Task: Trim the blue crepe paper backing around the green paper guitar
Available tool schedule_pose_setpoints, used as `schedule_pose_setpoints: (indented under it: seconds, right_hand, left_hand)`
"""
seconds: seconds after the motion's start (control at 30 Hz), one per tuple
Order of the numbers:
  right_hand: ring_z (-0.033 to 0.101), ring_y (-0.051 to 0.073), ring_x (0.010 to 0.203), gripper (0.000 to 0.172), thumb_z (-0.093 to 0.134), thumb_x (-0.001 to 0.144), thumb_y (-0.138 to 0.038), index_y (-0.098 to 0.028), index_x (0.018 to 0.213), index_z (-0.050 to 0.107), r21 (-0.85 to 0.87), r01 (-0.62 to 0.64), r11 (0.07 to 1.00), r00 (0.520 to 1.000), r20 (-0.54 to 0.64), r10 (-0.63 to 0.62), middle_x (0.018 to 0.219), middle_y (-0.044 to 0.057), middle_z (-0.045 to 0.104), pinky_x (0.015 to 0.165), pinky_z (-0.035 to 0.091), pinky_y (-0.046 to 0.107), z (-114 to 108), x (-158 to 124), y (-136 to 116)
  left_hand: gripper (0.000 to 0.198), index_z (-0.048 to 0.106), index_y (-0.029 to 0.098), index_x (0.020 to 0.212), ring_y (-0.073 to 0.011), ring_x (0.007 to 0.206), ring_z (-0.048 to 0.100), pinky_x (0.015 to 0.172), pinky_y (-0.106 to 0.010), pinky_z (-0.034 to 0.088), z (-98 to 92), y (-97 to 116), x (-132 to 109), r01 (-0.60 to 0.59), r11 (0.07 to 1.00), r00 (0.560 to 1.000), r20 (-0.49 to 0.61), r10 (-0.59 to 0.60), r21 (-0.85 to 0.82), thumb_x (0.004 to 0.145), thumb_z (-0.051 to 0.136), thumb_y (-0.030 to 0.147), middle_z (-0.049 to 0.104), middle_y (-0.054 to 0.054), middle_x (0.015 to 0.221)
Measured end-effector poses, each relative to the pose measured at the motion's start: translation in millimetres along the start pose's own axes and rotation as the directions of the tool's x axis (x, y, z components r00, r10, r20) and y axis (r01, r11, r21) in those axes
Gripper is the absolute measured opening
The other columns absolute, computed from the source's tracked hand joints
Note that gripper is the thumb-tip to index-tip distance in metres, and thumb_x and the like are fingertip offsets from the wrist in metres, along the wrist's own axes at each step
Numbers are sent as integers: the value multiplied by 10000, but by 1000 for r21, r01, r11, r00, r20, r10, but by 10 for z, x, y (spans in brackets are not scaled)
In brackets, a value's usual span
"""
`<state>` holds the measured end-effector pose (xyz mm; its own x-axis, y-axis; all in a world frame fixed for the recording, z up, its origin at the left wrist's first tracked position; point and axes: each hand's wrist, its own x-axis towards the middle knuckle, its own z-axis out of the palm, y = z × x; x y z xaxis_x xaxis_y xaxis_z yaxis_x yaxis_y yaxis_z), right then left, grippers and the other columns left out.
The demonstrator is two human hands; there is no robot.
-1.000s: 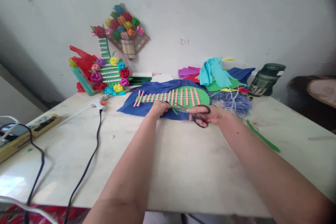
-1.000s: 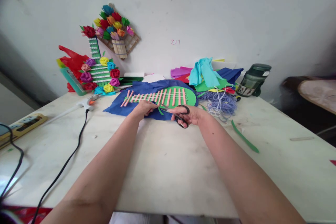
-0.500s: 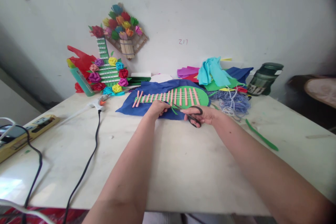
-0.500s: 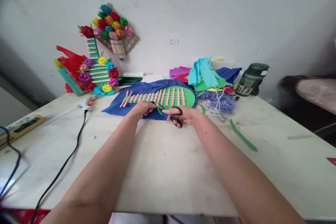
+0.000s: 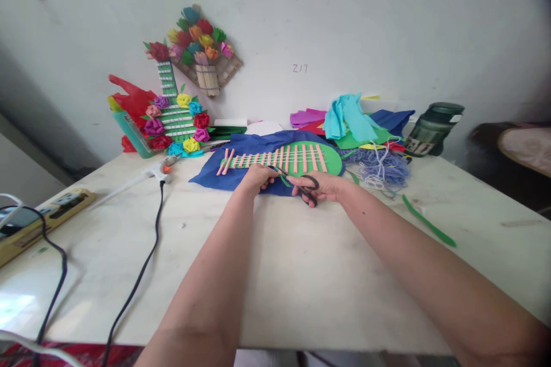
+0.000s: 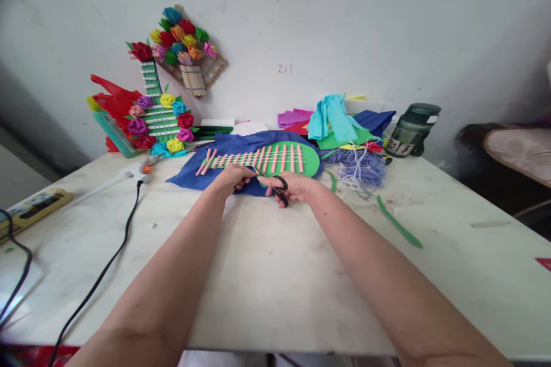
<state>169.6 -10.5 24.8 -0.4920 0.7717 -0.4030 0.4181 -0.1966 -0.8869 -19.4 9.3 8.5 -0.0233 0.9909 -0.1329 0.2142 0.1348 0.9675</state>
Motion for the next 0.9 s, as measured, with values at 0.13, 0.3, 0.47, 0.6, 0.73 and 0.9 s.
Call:
schedule_pose_setpoints:
  seconds: [0.13,0.3,0.47,0.6,0.73,0.9]
  right_hand:
    - [569,103,415,645,567,652,-738,-111,800,599,-34,-12,999,1000,-12,12,521,22,558,287,249,145,22,59,-16]
    - [555,95,407,623,551,680,-726,-112,776,585,-72,-14,997,998,-58,10,502,22,541,275,184,149,117,40,-66]
    - [514,72,358,543,582,712,-666,-124,751,566,-73,-14,997,991,-134,4,470,-2,526,285,235,145,191,38,-58]
    - [509,67,349,517,583,736,-637,-122,767,567,-74,5,997,991,-136,-15,466,-10,528,292,269,142,196,61,-22]
    - [514,66,349,497,561,768,-618,-121,772,561,-54,27,998,993,-111,-33,463,-8,530,268,212,130,194,31,-29]
    - [501,59,342,520,529,785,-625,-107,776,562,14,56,998,997,-55,-55,472,2,537,257,189,129,170,-29,-36]
  left_hand:
    - [239,475,152,452,-47,331,315,346,-205,202,1,-5,-7,5,1000,1000,-2,-5,3,648,610,138,440,28,395]
    - [212,481,152,465,-55,333,313,346,-214,204,-4,-14,25,9,1000,1000,7,-9,5,646,590,140,438,20,402]
    - [171,477,159,505,-59,334,311,347,-213,216,-8,-36,108,137,990,990,-24,-139,-43,633,590,143,471,6,422]
    - [154,485,157,539,-58,335,311,343,-208,217,-13,-46,120,145,986,989,-9,-146,-77,646,596,162,486,4,434]
    - [154,474,158,558,-54,334,311,338,-203,207,-17,-40,86,102,989,995,-10,-103,-106,656,593,156,487,11,442]
    - [171,461,160,551,-51,331,309,336,-203,210,-21,-38,84,107,988,994,-18,-110,-113,663,590,150,487,13,442]
